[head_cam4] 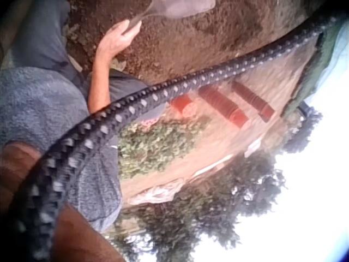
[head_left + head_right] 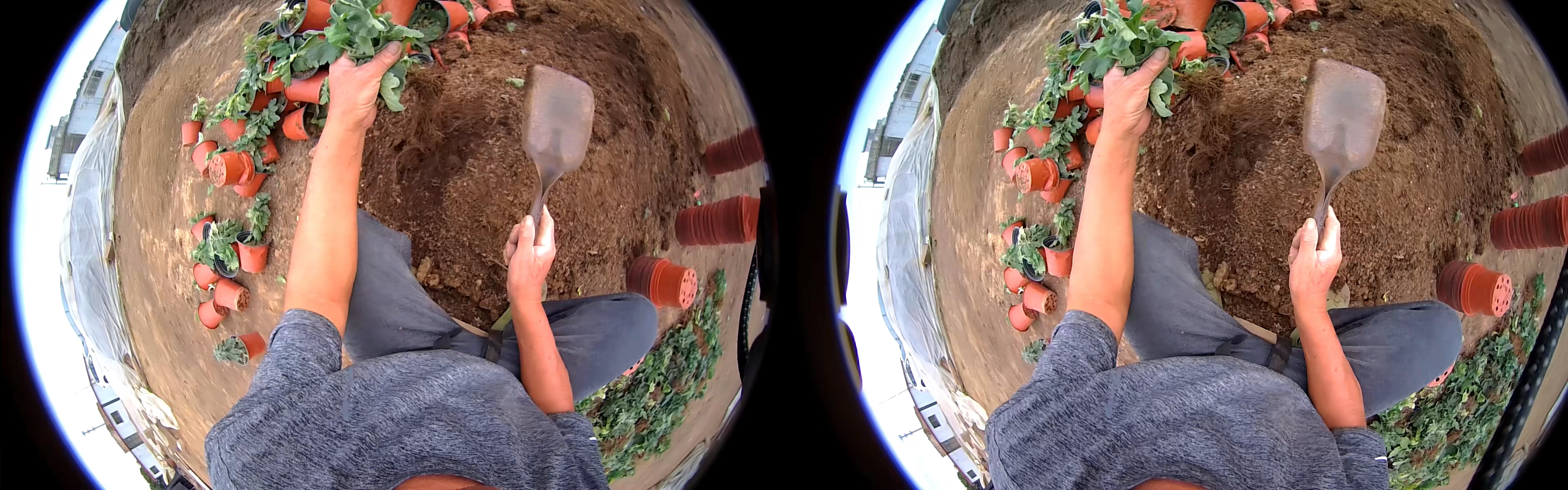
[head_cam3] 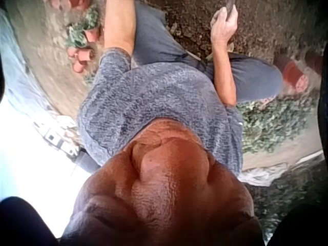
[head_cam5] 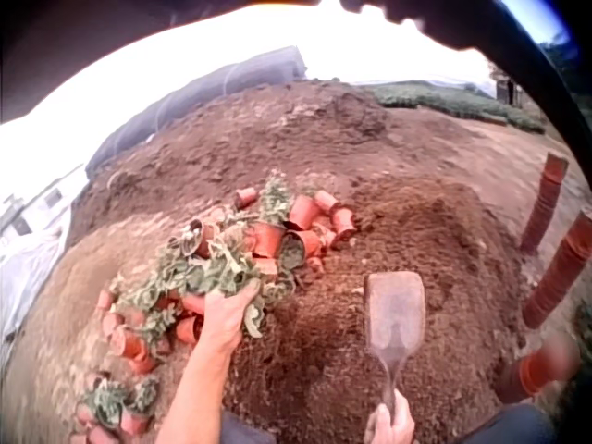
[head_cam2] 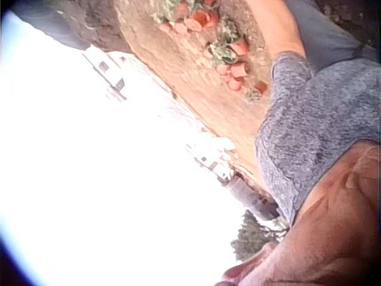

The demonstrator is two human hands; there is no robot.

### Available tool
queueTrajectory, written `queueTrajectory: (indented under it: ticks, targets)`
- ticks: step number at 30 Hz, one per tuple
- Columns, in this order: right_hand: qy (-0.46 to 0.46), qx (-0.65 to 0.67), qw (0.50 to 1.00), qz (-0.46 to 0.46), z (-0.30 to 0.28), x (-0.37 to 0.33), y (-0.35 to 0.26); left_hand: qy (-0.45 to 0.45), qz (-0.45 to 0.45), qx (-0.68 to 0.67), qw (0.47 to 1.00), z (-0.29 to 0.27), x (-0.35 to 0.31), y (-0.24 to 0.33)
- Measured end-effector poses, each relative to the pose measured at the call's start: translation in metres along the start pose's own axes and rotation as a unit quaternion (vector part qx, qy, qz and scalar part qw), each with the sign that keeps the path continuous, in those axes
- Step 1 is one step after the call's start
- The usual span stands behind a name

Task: The person kneels on the ground and repeatedly picks up small plants in orange pots, removes them, and places them into a pile of soil. The person uses a small hand trowel to dig and move soil around the plants. Empty pots are stacked nearby.

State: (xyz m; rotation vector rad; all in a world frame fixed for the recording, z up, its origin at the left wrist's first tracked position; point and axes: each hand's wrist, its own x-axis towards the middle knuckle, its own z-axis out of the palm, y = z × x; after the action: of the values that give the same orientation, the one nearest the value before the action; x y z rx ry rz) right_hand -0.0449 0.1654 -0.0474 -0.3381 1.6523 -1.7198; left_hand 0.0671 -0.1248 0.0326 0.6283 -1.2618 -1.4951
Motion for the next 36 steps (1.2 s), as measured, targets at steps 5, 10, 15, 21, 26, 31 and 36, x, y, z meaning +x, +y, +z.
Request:
queueTrajectory:
  ticks: [5,10,15,21,26,31,36]
  targets:
    - [-0.154,-0.249,0.928,-0.229,-0.002,0.01,0.028,-0.019,0.052,0.042,0.998,0.002,0.003,-0.008]
    - [-0.015,-0.016,1.0,-0.022,0.006,0.007,-0.003,0.046,0.03,0.036,0.998,-0.003,-0.003,0.003]
    - [-0.235,-0.376,0.894,-0.063,0.01,0.008,0.006,0.052,0.033,0.011,0.998,-0.001,0.001,-0.006]
    - [-0.192,-0.361,0.907,-0.103,-0.006,0.0,0.022,0.058,0.003,-0.07,0.996,-0.03,0.004,0.019]
    - [-0.077,-0.198,0.974,-0.079,-0.019,0.013,0.006,0.197,-0.068,-0.05,0.977,-0.057,0.008,0.0]
    - [-0.029,-0.087,0.996,0.003,-0.027,0.057,-0.039,0.374,-0.047,0.062,0.924,-0.099,0.019,-0.03]
    - [-0.01,-0.176,0.984,-0.017,-0.035,0.086,-0.001,0.325,-0.065,0.025,0.943,-0.046,0.016,-0.027]
